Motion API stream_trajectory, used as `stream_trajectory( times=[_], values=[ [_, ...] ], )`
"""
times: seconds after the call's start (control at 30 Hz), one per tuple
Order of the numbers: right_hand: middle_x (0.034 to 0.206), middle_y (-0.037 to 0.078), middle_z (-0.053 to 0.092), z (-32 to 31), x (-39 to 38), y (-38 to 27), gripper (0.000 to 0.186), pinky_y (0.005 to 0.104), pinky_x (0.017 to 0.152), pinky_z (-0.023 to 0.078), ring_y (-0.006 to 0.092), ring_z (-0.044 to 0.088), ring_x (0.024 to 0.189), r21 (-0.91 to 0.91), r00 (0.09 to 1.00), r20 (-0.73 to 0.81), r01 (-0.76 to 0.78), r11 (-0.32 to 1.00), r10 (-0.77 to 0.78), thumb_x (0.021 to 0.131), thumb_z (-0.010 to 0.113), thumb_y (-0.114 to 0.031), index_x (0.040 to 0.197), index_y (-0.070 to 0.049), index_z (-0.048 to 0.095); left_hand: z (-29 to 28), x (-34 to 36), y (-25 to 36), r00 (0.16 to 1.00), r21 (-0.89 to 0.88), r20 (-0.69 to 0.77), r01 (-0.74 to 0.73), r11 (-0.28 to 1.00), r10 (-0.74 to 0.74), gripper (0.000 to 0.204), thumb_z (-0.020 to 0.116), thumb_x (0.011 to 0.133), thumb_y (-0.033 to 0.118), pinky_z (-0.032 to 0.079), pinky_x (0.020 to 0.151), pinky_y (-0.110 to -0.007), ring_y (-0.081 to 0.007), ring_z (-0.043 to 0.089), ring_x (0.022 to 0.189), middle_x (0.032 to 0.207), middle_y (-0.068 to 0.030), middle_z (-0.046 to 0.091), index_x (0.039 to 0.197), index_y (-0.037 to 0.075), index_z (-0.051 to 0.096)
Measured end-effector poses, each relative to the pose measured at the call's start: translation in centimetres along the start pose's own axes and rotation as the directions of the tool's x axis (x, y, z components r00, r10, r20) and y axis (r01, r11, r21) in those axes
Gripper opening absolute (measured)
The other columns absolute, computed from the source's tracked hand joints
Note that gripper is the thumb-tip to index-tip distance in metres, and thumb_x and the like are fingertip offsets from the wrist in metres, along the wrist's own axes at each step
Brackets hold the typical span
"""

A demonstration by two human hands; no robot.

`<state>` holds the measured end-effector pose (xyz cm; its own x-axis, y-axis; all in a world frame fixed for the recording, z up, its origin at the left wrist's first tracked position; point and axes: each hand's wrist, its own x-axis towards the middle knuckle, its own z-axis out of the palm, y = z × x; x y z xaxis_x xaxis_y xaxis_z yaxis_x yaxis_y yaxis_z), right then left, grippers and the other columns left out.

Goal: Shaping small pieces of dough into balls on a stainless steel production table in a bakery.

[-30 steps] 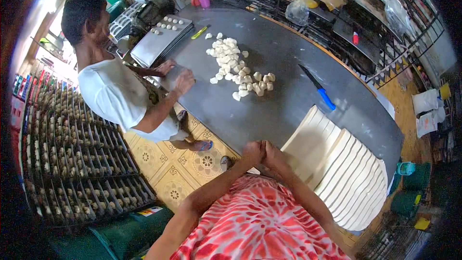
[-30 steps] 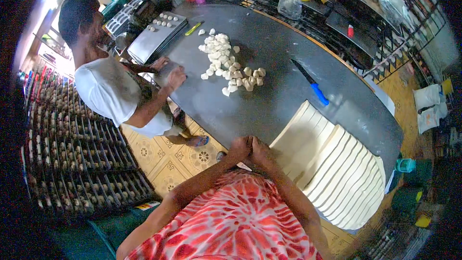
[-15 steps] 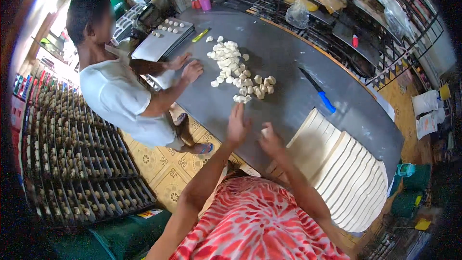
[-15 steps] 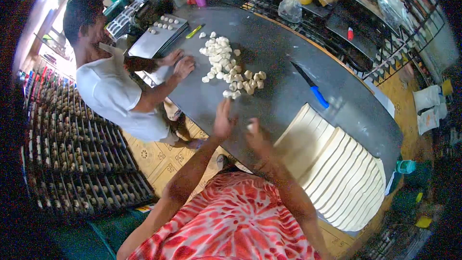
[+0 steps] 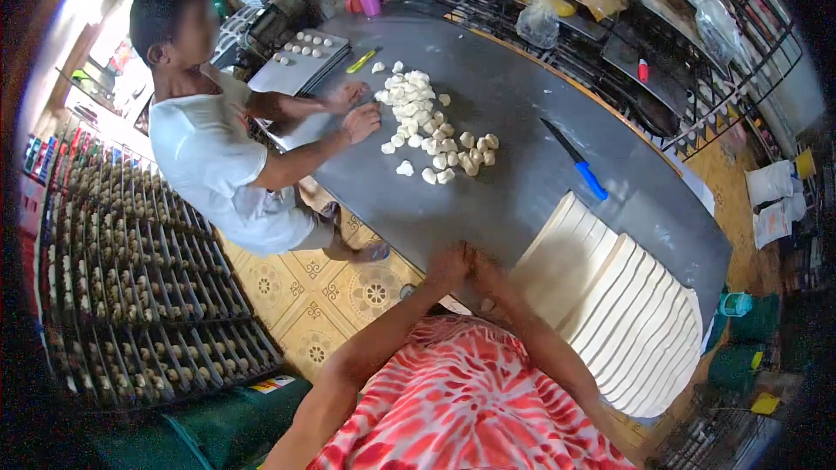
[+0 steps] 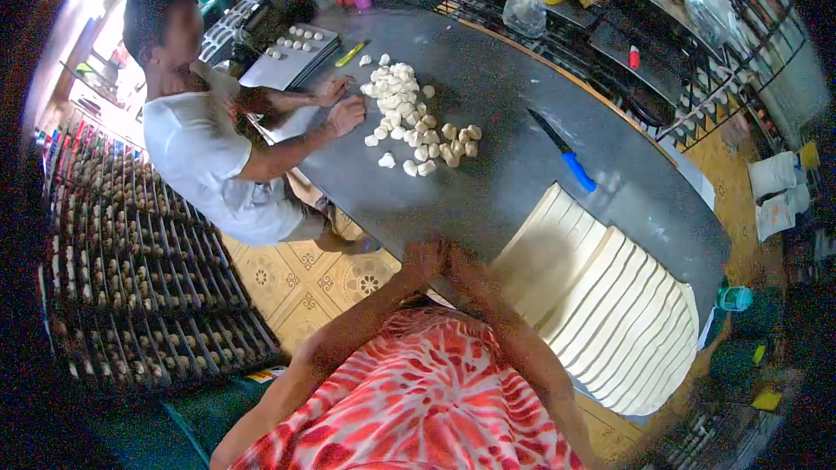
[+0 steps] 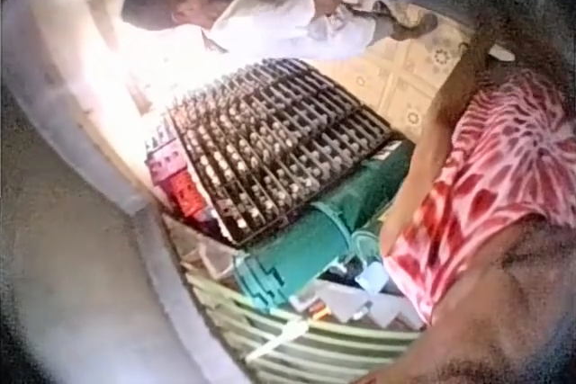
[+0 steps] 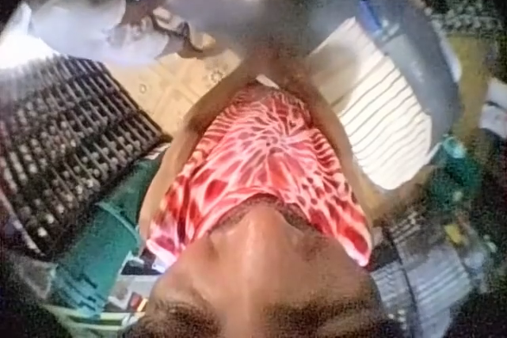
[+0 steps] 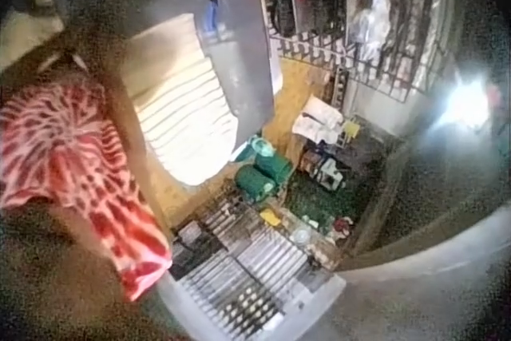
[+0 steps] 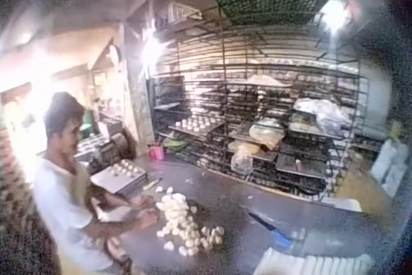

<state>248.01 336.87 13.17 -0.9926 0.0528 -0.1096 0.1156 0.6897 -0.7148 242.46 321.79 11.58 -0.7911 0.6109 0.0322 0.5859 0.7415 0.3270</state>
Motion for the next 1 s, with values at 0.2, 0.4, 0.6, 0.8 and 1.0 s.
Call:
stream_trajectory(
  times=[0.2,0.4,0.6,0.8,1.0],
  values=[
    [0.100,0.021,0.072,-4.4,-1.6,-6.5,0.033,0.0551,0.077,0.053,0.0440,0.069,0.089,0.018,0.925,0.216,0.316,0.948,-0.313,0.097,0.061,-0.033,0.118,-0.007,0.064,0.5,5.0,-4.1,0.993,0.107,0.049,0.103,0.989,-0.109,0.045,0.056,0.102,0.034,0.053,0.071,-0.056,-0.0441,0.065,0.079,0.090,-0.0203,0.065,0.138,0.007,0.052],
    [0.099,0.022,0.069,-6.1,0.1,-7.9,0.049,0.0522,0.080,0.054,0.0464,0.068,0.091,0.186,0.996,0.089,-0.031,0.982,0.015,0.089,0.074,-0.032,0.128,-0.008,0.057,-4.5,6.3,-4.8,0.931,-0.278,-0.313,0.100,0.955,-0.188,0.068,0.066,0.096,0.037,0.053,0.092,-0.051,-0.0465,0.064,0.099,0.128,-0.0283,0.057,0.150,0.005,0.040],
    [0.110,0.024,0.070,-5.3,-5.3,-4.0,0.033,0.0519,0.096,0.052,0.0453,0.066,0.106,0.126,0.971,-0.043,0.240,0.963,-0.236,0.095,0.062,-0.016,0.123,0.001,0.065,-0.7,-1.2,-0.1,0.951,-0.577,0.292,0.088,0.812,0.105,0.048,0.067,0.091,0.035,0.052,0.093,-0.047,-0.0411,0.065,0.106,0.115,-0.0272,0.068,0.121,-0.002,0.065],
    [0.100,0.026,0.068,-6.5,-6.3,-4.8,0.035,0.0521,0.081,0.053,0.0428,0.068,0.095,0.052,0.988,0.057,0.139,0.989,-0.142,0.090,0.071,-0.022,0.114,0.002,0.062,-3.0,-3.1,5.0,0.995,-0.279,-0.098,-0.033,0.960,0.005,0.042,0.049,0.104,0.030,0.052,0.076,-0.056,-0.0493,0.066,0.087,0.095,-0.0307,0.068,0.095,-0.007,0.067],
    [0.098,0.022,0.069,-3.9,-4.8,-4.6,0.029,0.0520,0.074,0.055,0.0406,0.068,0.087,-0.202,0.994,0.094,0.077,0.976,-0.059,0.092,0.064,-0.022,0.110,0.001,0.067,-3.7,0.0,2.9,0.980,-0.193,0.168,0.139,0.971,-0.106,0.037,0.049,0.106,0.027,0.052,0.070,-0.056,-0.0479,0.065,0.075,0.083,-0.0296,0.066,0.105,-0.006,0.066]
  ],
)
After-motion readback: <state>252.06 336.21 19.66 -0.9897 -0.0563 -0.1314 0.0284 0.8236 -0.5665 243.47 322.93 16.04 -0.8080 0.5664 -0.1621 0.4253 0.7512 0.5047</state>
